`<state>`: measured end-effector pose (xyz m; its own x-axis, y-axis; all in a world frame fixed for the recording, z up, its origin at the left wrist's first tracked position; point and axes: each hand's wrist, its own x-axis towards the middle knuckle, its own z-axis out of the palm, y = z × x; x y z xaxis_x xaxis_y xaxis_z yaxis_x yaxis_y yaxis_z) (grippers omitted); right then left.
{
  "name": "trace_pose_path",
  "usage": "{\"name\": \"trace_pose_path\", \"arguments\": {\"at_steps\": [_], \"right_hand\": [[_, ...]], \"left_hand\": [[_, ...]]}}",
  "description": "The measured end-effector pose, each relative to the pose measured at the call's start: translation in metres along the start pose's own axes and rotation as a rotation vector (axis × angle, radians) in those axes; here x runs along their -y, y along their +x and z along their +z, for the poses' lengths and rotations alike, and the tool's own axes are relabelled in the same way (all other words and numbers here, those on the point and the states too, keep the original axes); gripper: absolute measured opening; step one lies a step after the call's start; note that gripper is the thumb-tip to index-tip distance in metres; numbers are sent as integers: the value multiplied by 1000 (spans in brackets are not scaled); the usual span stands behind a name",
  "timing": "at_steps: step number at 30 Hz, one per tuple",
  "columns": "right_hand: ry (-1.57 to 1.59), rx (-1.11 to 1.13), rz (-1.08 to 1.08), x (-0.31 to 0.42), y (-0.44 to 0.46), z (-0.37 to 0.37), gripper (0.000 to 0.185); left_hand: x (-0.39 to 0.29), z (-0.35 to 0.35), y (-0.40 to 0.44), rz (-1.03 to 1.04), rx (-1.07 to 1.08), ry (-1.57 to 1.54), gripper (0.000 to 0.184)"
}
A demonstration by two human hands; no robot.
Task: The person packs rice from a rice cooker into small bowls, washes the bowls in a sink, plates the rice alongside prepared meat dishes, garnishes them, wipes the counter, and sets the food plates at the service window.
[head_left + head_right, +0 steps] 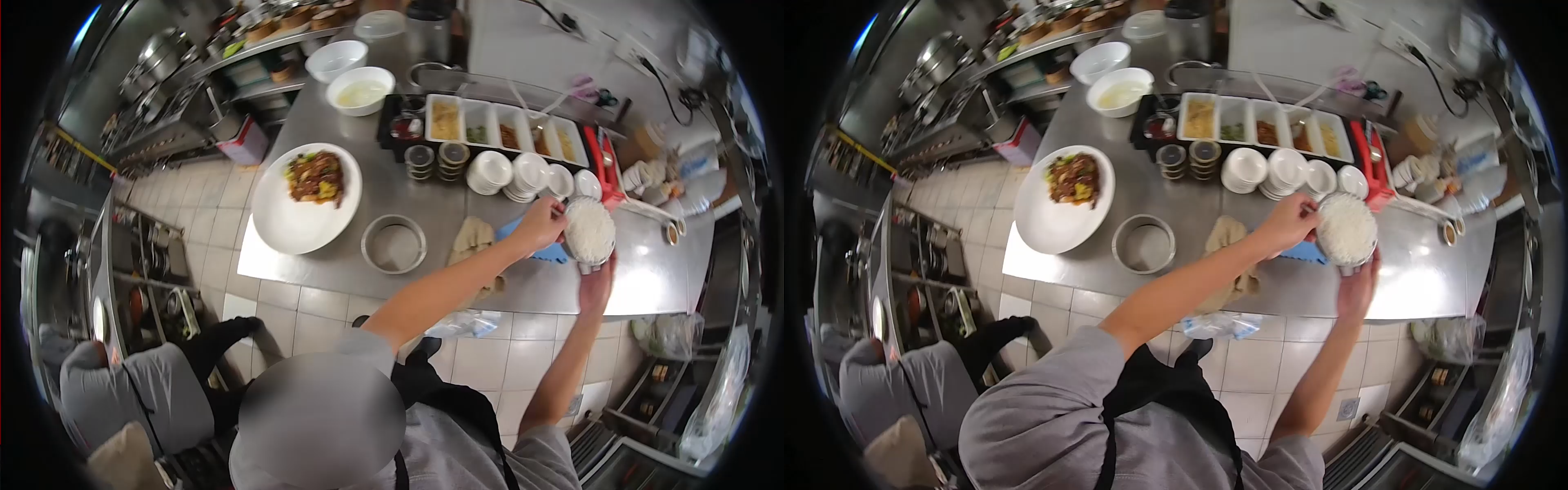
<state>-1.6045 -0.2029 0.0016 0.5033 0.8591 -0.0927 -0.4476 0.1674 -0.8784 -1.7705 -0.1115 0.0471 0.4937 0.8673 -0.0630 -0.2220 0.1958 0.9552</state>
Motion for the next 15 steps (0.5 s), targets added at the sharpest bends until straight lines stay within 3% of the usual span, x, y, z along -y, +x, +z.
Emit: {"name": "trace_pose_path", "arguments": {"at_steps": [5,8,9,11,12,13,15], "right_hand": [[702,548,554,-81,-95,145,62],[802,577,725,-125,-136,227,62],[830,601,786,-135,-147,255,61],[827,540,902,-155,-159,297,58],[794,534,941,-160,-163,318,58],[753,518,988,-165,-169,334,57],[609,567,966,-178,-165,354,54]], "left_hand": [[-36,-127,-132,-9,-226,141,23],[-57,-202,-211,64,-365,121,21],[-59,-236,-231,65,-450,289,19],[-70,-306,-259,167,-836,608,22],[-62,-352,-268,199,-1002,954,30],[-59,-387,-276,62,-1113,1031,34],[-36,-448,-274,-79,-924,773,34]]}}
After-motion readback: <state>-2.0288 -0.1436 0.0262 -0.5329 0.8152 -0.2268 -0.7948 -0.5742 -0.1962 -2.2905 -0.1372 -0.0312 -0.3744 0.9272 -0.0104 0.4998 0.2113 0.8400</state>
